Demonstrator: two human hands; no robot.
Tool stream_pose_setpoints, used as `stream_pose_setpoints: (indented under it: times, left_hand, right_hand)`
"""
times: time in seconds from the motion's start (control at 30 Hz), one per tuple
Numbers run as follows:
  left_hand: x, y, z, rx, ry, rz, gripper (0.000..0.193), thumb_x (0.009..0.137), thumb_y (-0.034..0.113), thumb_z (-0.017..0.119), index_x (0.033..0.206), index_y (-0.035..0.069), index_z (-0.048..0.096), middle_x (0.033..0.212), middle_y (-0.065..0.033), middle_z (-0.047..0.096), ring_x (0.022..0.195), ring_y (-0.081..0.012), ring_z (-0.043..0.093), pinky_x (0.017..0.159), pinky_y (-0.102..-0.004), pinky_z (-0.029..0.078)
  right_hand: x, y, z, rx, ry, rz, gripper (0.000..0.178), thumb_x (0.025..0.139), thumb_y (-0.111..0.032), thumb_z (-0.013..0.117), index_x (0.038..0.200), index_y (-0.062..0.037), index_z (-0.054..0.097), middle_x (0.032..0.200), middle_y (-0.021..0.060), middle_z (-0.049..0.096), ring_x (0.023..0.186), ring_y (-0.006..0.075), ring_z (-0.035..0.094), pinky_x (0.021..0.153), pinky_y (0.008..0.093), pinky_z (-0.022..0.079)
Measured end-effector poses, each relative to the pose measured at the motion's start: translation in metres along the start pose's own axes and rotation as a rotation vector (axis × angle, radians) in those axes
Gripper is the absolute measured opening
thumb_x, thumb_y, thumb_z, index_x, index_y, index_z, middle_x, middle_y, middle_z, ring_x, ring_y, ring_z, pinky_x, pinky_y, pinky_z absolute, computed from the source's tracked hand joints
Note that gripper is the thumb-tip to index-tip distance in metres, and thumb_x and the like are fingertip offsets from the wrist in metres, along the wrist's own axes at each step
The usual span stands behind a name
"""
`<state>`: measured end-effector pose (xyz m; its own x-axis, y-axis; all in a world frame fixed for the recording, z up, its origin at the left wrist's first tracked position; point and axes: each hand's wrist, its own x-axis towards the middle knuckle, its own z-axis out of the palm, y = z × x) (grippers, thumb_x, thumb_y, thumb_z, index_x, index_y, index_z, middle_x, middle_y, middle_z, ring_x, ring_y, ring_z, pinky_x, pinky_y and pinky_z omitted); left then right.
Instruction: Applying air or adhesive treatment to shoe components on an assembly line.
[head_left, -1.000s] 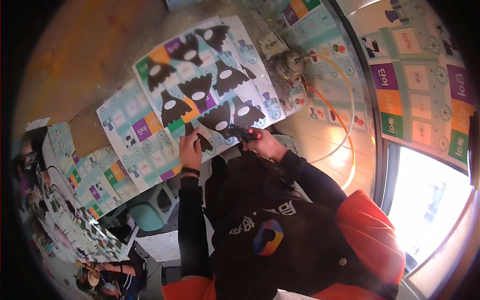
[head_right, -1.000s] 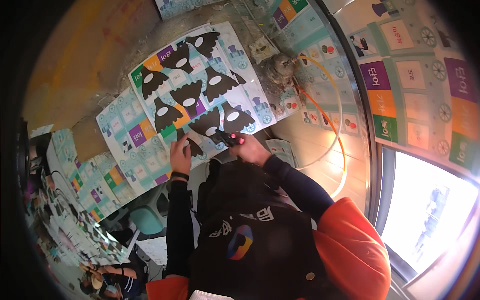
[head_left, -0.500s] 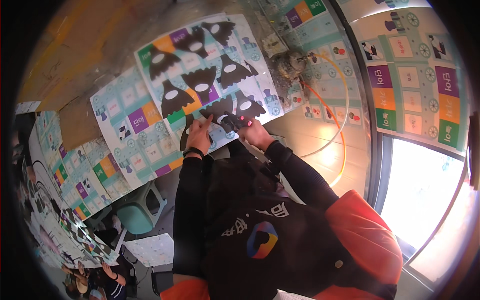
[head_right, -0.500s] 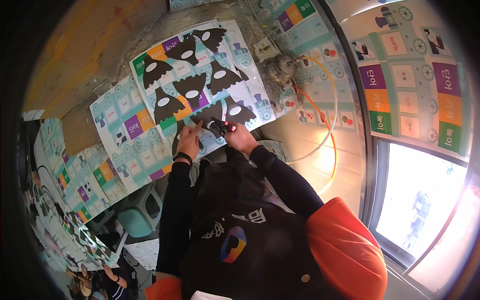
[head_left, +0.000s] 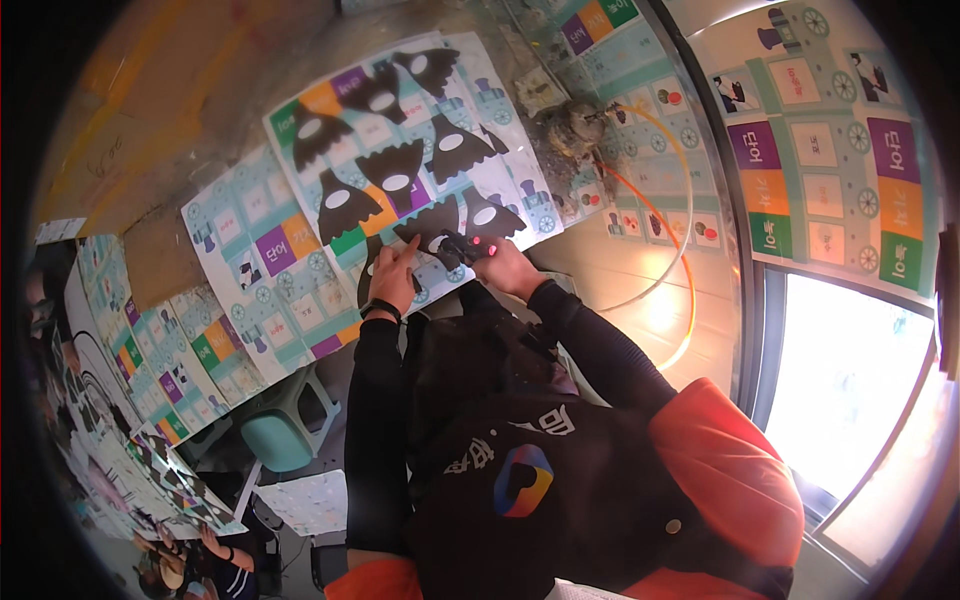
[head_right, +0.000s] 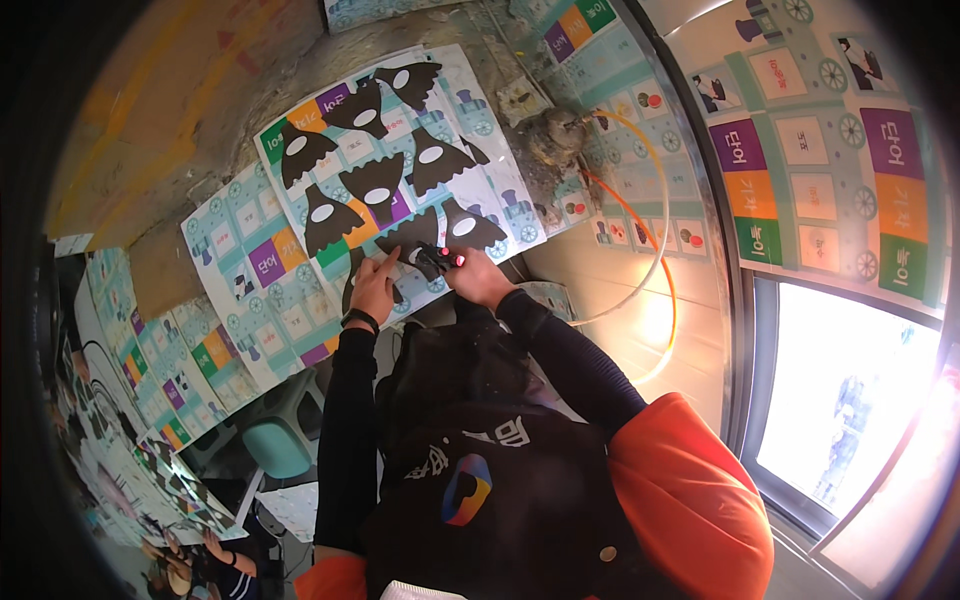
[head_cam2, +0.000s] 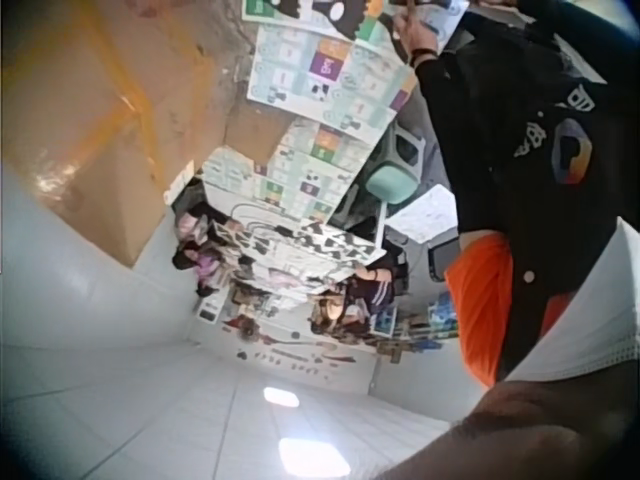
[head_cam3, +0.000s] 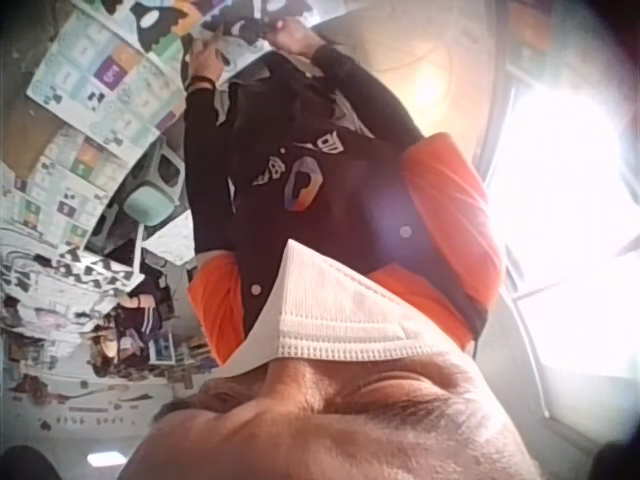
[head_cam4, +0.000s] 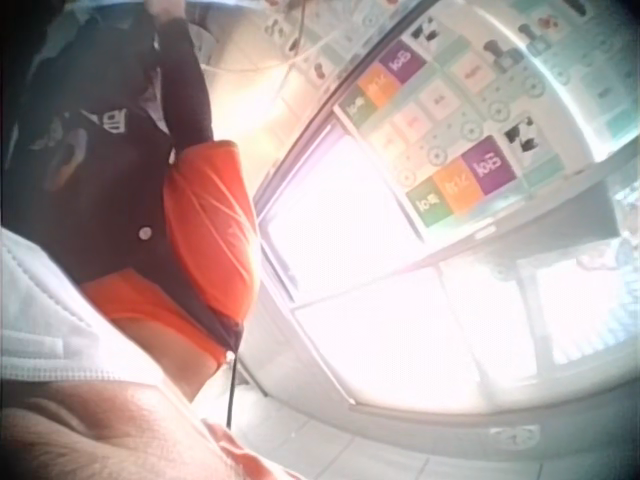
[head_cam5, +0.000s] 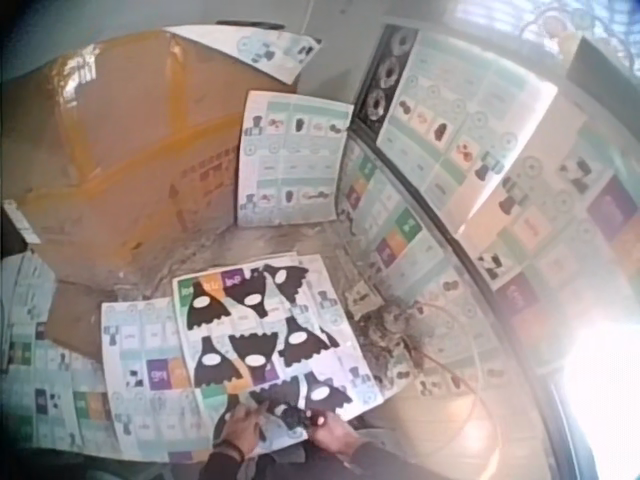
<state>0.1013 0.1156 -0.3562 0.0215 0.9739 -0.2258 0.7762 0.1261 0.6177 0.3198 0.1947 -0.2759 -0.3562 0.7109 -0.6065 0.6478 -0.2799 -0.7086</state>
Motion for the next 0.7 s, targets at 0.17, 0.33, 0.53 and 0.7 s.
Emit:
stream_pose_setpoints:
  times: [0.17, 0.33, 0.53, 0.7]
  left_hand:
    - [0.002, 0.000, 0.002, -0.014, 0.016, 0.017, 0.067, 0.080, -0.003, 0.058, 0.140, 0.026, 0.047, 0.099, -0.0126, 0.048, 0.095, -0.0320, 0.052, 0.088, -0.0404, 0.047]
    - [0.000, -0.001, 0.003, -0.020, 0.016, 0.019, 0.067, 0.080, -0.003, 0.058, 0.140, 0.026, 0.047, 0.099, -0.0123, 0.048, 0.095, -0.0318, 0.052, 0.088, -0.0405, 0.047]
    - [0.003, -0.004, 0.003, -0.007, 0.037, 0.044, 0.068, 0.081, -0.003, 0.058, 0.141, 0.026, 0.046, 0.099, -0.0126, 0.048, 0.095, -0.0321, 0.053, 0.086, -0.0412, 0.047]
    - [0.000, -0.007, 0.005, -0.007, 0.040, 0.047, 0.068, 0.081, -0.003, 0.058, 0.141, 0.027, 0.046, 0.099, -0.0125, 0.048, 0.095, -0.0320, 0.053, 0.085, -0.0415, 0.047]
  right_hand:
    - [-0.009, -0.007, -0.014, -0.014, 0.113, -0.016, 0.033, 0.073, -0.012, 0.055, 0.101, 0.0033, 0.062, 0.090, 0.0290, 0.064, 0.093, 0.0456, 0.059, 0.080, 0.0461, 0.047]
    - [-0.017, -0.003, -0.015, -0.083, 0.009, 0.026, 0.035, 0.074, -0.011, 0.054, 0.105, 0.0023, 0.062, 0.092, 0.0287, 0.064, 0.095, 0.0446, 0.059, 0.081, 0.0463, 0.047]
    - [-0.011, -0.005, -0.010, 0.009, 0.043, -0.015, 0.037, 0.074, -0.012, 0.055, 0.107, 0.0017, 0.062, 0.093, 0.0286, 0.064, 0.094, 0.0443, 0.060, 0.081, 0.0461, 0.047]
    - [-0.009, 0.009, -0.003, 0.035, 0.039, 0.038, 0.035, 0.074, -0.013, 0.055, 0.104, 0.0020, 0.063, 0.092, 0.0282, 0.064, 0.093, 0.0447, 0.060, 0.080, 0.0464, 0.047]
